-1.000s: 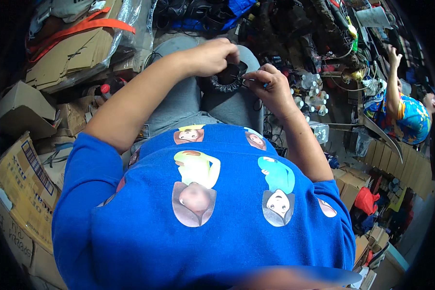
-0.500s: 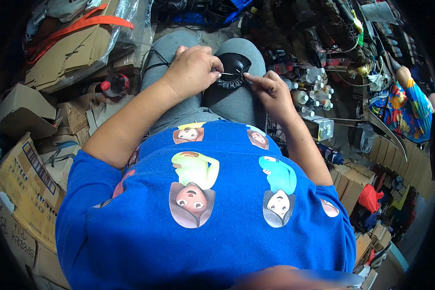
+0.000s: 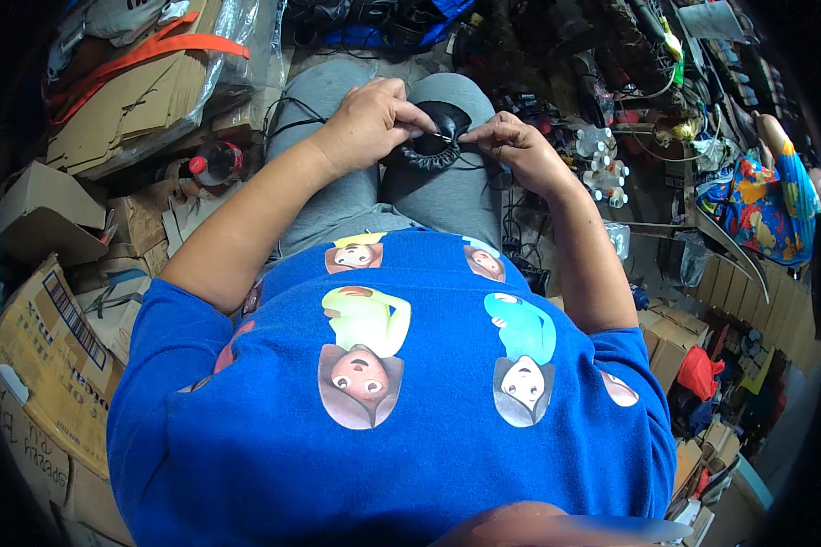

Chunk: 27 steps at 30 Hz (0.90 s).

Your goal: Hand-stitching or assembling components of a black leather shoe part.

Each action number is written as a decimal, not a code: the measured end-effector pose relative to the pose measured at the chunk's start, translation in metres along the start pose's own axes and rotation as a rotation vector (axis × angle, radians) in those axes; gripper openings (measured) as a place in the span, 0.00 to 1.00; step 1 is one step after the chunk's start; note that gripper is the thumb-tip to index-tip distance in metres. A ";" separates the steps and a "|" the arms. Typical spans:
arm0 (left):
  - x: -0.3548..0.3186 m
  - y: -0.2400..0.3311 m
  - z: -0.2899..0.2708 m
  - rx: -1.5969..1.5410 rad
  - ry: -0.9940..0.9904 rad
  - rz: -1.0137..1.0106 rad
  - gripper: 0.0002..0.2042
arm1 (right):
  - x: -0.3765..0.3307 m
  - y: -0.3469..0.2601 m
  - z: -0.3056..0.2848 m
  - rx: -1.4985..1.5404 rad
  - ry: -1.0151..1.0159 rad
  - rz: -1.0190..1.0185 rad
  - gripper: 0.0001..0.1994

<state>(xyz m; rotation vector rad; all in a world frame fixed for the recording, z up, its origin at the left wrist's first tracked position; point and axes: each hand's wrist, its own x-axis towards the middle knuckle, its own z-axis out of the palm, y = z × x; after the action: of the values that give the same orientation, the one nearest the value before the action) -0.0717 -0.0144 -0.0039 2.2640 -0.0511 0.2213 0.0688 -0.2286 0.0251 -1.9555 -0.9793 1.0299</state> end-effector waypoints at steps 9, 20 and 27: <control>0.001 0.002 0.002 0.027 -0.050 -0.028 0.08 | 0.002 0.008 -0.002 0.026 -0.010 -0.049 0.17; 0.020 0.005 -0.002 -0.167 -0.234 0.014 0.08 | 0.002 0.006 0.001 -0.011 -0.024 -0.079 0.16; 0.006 0.003 0.006 -0.445 -0.152 -0.272 0.11 | -0.004 0.000 0.016 0.324 0.082 0.085 0.15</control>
<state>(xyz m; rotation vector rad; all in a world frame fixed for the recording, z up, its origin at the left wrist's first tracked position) -0.0650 -0.0206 -0.0039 1.8155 0.1172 -0.1004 0.0530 -0.2286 0.0193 -1.7655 -0.6434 1.0730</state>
